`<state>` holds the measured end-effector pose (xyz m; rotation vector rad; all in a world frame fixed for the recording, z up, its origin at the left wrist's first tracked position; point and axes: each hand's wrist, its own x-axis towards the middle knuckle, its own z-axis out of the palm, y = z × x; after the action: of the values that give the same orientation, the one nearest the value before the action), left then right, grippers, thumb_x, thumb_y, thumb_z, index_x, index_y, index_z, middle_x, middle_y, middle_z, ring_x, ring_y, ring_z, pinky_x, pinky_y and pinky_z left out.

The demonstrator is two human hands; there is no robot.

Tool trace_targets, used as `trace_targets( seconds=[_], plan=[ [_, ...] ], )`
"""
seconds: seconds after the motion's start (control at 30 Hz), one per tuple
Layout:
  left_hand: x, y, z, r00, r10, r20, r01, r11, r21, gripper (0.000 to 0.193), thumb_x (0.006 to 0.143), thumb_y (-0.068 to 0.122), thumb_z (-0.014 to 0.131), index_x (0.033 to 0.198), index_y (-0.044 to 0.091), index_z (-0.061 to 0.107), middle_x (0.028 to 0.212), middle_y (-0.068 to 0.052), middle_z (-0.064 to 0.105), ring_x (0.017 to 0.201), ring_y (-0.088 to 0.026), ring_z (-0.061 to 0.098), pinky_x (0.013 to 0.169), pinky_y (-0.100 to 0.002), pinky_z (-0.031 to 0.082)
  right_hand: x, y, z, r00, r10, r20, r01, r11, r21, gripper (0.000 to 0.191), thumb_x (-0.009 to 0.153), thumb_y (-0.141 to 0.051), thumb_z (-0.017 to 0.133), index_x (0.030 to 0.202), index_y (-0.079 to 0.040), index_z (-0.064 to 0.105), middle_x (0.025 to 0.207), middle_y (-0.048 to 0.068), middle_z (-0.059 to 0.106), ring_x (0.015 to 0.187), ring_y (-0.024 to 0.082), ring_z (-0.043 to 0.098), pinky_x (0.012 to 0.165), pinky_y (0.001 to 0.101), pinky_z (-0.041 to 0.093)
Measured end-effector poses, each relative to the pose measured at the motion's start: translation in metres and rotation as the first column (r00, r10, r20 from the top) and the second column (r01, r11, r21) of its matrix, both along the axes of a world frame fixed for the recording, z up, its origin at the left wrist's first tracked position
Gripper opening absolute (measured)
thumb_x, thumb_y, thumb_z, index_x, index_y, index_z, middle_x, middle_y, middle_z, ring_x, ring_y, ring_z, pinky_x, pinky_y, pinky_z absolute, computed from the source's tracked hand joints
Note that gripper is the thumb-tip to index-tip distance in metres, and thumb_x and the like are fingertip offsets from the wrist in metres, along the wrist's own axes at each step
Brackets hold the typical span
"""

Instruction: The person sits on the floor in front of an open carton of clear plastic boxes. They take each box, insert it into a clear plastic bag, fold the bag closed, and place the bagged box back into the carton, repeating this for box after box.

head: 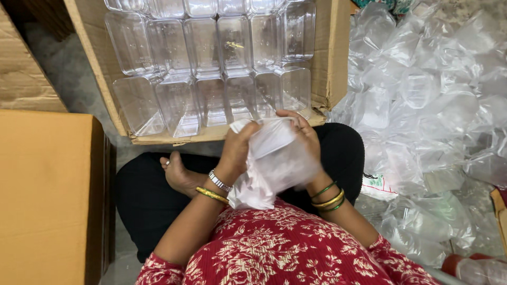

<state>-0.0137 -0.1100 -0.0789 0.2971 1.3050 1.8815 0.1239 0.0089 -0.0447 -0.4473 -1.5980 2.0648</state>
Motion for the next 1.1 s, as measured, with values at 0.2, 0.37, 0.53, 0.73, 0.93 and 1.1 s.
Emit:
trace_targets(
  seconds=[0.2,0.37,0.53,0.73,0.93,1.1],
  plan=[
    [0.007,0.005,0.012,0.997,0.043,-0.065,-0.036,0.993,0.112,0.022,0.088,0.002,0.075,0.107,0.000,0.063,0.092,0.000,0.063,0.081,-0.010,0.058,0.071,-0.026,0.049,0.053,0.082,-0.040,0.958,-0.278,0.075,0.286,0.949,-0.132,0.016,0.108,-0.016,0.051,0.115,-0.005,0.060,0.111,0.005,0.061,0.106,0.020,0.057,0.102,0.0359,0.050],
    [-0.005,-0.011,0.025,0.996,0.083,-0.014,-0.078,0.978,0.195,0.055,0.077,-0.009,0.065,0.129,0.004,0.054,0.106,-0.004,0.071,0.093,-0.013,0.069,0.081,-0.027,0.058,0.127,0.218,-0.063,0.615,-0.775,-0.143,0.777,0.627,-0.052,0.009,0.103,-0.007,0.053,0.101,-0.006,0.061,0.097,0.004,0.061,0.094,0.020,0.059,0.096,0.0400,0.053],
    [-0.007,-0.018,0.018,0.989,0.117,0.093,-0.133,0.974,0.182,0.029,0.090,-0.005,0.067,0.119,-0.004,0.065,0.098,-0.011,0.074,0.088,-0.018,0.071,0.080,-0.030,0.059,0.174,0.268,-0.067,0.391,-0.918,0.067,0.892,0.360,-0.274,0.023,0.090,-0.017,0.053,0.109,-0.007,0.060,0.112,0.013,0.059,0.107,0.035,0.057,0.096,0.0793,0.040],
    [-0.005,-0.017,0.012,0.980,0.195,-0.025,-0.190,0.972,0.136,0.024,0.082,-0.009,0.077,0.103,0.000,0.068,0.091,-0.003,0.067,0.080,-0.011,0.066,0.070,-0.026,0.054,0.152,0.252,-0.053,0.404,-0.912,-0.068,0.914,0.405,0.005,0.031,0.101,-0.012,0.059,0.131,-0.008,0.055,0.135,0.012,0.055,0.120,0.028,0.056,0.096,0.0592,0.044],
    [-0.004,-0.018,0.016,0.980,0.156,0.122,-0.183,0.950,0.254,0.025,0.083,-0.007,0.078,0.090,0.006,0.057,0.079,-0.006,0.069,0.072,-0.017,0.070,0.064,-0.030,0.057,0.056,0.124,-0.015,0.709,-0.620,-0.336,0.704,0.654,0.278,0.008,0.112,-0.002,0.070,0.110,-0.005,0.063,0.102,0.007,0.066,0.089,0.015,0.058,0.074,0.0269,0.050],
    [0.002,-0.017,0.023,0.994,0.112,0.005,-0.109,0.962,0.252,0.027,0.086,-0.007,0.080,0.100,0.005,0.060,0.088,-0.001,0.065,0.080,-0.011,0.064,0.071,-0.026,0.053,-0.010,0.004,0.006,0.993,-0.013,0.118,-0.013,0.977,0.214,0.028,0.092,-0.007,0.072,0.119,-0.008,0.065,0.106,0.000,0.070,0.096,0.006,0.065,0.087,0.0223,0.056]
  ],
)
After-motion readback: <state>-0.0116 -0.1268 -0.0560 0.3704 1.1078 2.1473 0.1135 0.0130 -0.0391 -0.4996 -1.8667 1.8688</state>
